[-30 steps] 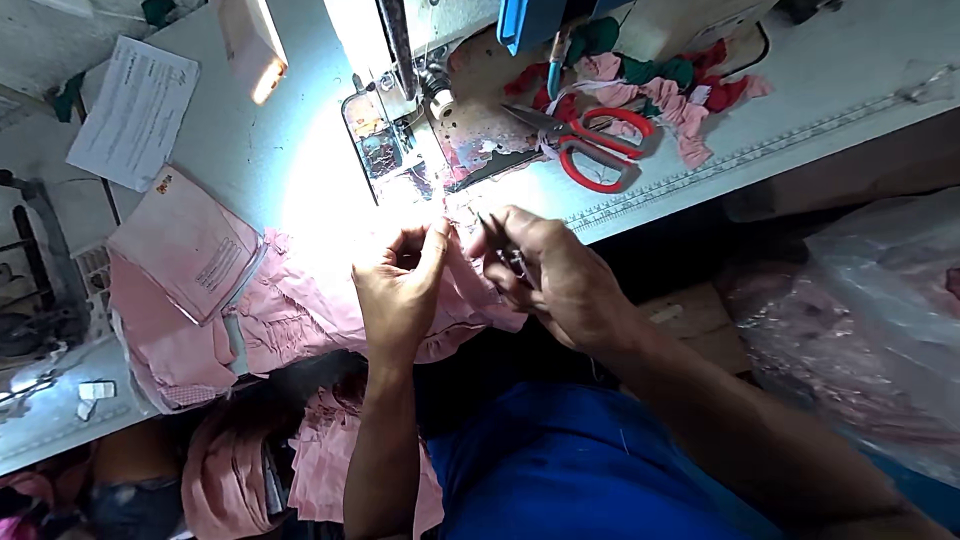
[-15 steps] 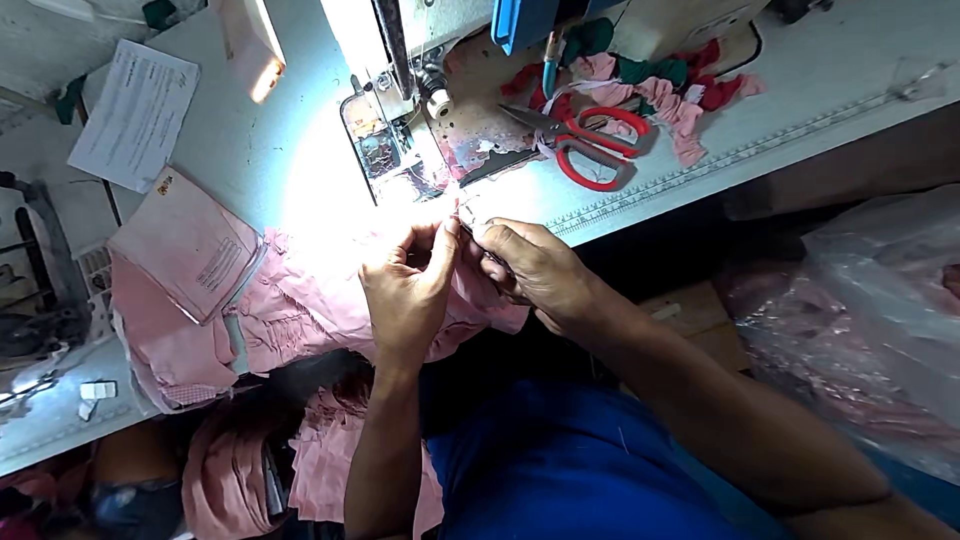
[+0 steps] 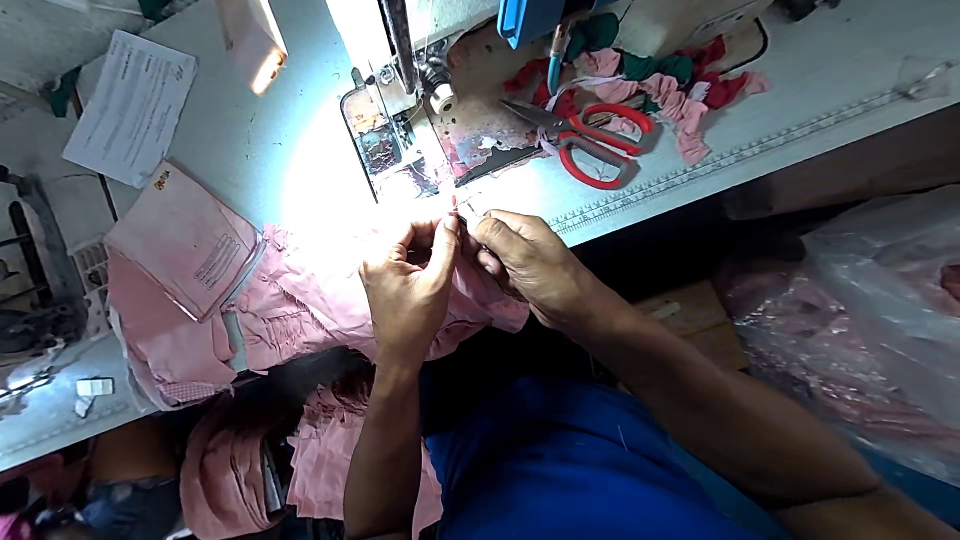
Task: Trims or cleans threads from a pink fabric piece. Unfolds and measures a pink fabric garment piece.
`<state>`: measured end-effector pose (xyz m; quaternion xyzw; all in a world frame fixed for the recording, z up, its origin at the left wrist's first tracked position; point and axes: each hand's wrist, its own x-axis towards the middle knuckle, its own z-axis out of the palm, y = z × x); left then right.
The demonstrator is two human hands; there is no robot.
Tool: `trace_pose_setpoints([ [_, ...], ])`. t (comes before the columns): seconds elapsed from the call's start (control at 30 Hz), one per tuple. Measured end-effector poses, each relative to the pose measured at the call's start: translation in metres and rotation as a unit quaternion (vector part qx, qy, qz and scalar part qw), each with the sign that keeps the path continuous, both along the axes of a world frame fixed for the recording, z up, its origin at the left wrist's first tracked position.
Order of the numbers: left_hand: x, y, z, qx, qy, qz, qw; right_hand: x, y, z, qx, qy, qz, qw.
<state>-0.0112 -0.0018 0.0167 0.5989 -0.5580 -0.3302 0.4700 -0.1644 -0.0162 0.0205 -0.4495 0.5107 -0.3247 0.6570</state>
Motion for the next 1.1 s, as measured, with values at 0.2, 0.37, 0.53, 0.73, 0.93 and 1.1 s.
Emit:
trace_pose_setpoints([
  [0.2,0.0016,-0.0011,-0.0015,0.007,0.038,-0.011,0.999,0.0027,-0.0020,-0.0019,0.035,-0.081,-0.013,0.996],
  [0.37,0.0012,-0.0001,-0.0023,0.008,0.042,-0.011,0.999,0.0008,-0.0035,-0.0012,0.027,-0.065,-0.002,0.998],
  [0.53,0.0005,-0.0005,-0.0032,0.000,0.040,-0.012,0.999,-0.0028,-0.0032,0.0006,0.003,-0.015,0.016,1.000],
  [0.73,-0.0005,-0.0002,-0.0031,0.006,0.041,-0.006,0.999,-0.0025,-0.0033,0.0006,0.015,-0.035,0.011,0.999],
  [0.93,-0.0012,-0.0009,-0.0049,0.005,0.039,-0.013,0.999,-0.0031,-0.0027,-0.0008,0.014,-0.032,0.003,0.999],
  [1.1,-0.0012,-0.0010,-0.0042,0.004,0.039,-0.017,0.999,-0.0011,-0.0058,-0.0032,0.006,-0.024,-0.006,1.000],
])
